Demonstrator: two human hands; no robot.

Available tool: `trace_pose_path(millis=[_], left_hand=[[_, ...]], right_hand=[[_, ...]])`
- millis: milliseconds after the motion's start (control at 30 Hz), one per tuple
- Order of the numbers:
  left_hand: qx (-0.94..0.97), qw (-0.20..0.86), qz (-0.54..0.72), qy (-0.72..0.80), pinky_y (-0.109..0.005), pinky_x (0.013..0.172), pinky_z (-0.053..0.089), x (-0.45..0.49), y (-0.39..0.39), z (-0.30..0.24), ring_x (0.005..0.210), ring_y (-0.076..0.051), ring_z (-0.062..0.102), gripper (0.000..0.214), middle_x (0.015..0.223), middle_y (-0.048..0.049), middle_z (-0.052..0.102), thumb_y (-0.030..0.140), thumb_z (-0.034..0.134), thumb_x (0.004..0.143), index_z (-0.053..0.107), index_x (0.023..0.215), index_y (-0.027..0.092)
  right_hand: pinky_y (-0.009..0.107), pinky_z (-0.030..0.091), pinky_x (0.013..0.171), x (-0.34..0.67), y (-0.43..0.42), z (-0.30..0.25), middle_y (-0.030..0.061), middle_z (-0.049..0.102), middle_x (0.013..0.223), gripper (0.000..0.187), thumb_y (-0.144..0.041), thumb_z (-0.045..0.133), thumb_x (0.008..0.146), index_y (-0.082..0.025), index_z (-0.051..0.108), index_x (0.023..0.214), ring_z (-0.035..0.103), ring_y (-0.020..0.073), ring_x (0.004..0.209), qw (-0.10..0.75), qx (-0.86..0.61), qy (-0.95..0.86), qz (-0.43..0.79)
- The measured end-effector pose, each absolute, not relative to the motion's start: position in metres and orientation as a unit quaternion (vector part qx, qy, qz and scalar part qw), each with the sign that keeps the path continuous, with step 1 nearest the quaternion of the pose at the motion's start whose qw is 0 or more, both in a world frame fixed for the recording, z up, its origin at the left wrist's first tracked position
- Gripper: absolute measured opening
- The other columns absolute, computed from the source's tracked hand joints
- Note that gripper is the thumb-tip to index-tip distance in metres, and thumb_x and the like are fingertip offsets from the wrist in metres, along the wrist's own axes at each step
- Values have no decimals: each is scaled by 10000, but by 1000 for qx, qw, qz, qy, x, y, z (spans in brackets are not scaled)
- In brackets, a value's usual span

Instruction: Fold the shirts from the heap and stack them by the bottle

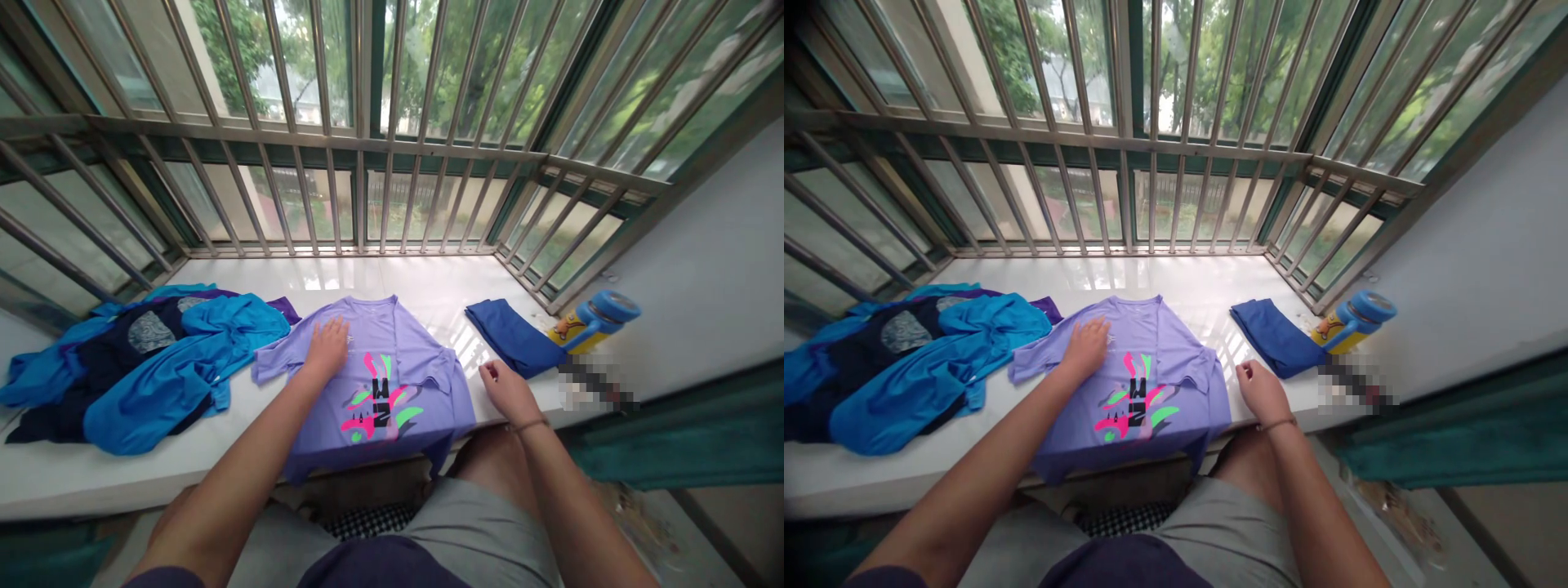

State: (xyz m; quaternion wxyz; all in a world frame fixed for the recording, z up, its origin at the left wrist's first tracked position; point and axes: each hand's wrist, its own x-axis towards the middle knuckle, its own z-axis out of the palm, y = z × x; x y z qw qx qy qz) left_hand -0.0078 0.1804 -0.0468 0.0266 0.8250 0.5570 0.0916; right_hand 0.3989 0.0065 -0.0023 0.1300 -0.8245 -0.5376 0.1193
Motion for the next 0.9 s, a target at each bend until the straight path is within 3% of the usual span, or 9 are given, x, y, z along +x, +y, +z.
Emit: trace_pose_path(millis=[133, 333, 533, 700, 900], left_hand=[[884, 67, 166, 431, -573, 1323, 361, 54, 120, -52, 1521, -307, 534, 487, 1644, -153, 576, 256, 458, 1076, 626, 1529, 200], [906, 109, 187, 363, -602, 1340, 333, 87, 72, -70, 1552, -322, 501, 505, 1669, -136, 550, 457, 539, 1100, 604, 1533, 206], [904, 124, 188, 363, -588, 1353, 307, 84, 74, -71, 1533, -304, 525, 465, 1624, -130, 600, 464, 568, 1093, 639, 1480, 216], [900, 128, 191, 370, -600, 1347, 305, 84, 74, -69, 1517, -312, 539, 435, 1603, -131, 618, 466, 586, 1084, 661, 1435, 221], [902, 139, 185, 364, -611, 1345, 293, 83, 73, -67, 1507, -314, 547, 396, 1590, -138, 627, 468, 583, 1082, 694, 1369, 218]], right_hand=[[312, 455, 727, 378, -68, -46, 92, 798, 834, 417, -497, 529, 1052, -239, 721, 786, 732, 246, 783, 156, -795, -553, 192], [323, 519, 810, 356, -87, -92, 130, 837, 973, 221, -411, 705, 902, -205, 785, 895, 783, 288, 935, 189, -809, -482, 279], [326, 526, 779, 363, -85, -91, 99, 822, 898, 258, -395, 610, 917, -208, 762, 827, 763, 270, 876, 229, -789, -488, 296], [322, 559, 827, 363, -89, -91, 105, 837, 938, 177, -331, 630, 853, -217, 763, 830, 780, 268, 901, 261, -784, -475, 302], [344, 543, 751, 350, -88, -96, 95, 822, 854, 231, -444, 640, 847, -242, 709, 756, 766, 288, 832, 289, -776, -469, 309]])
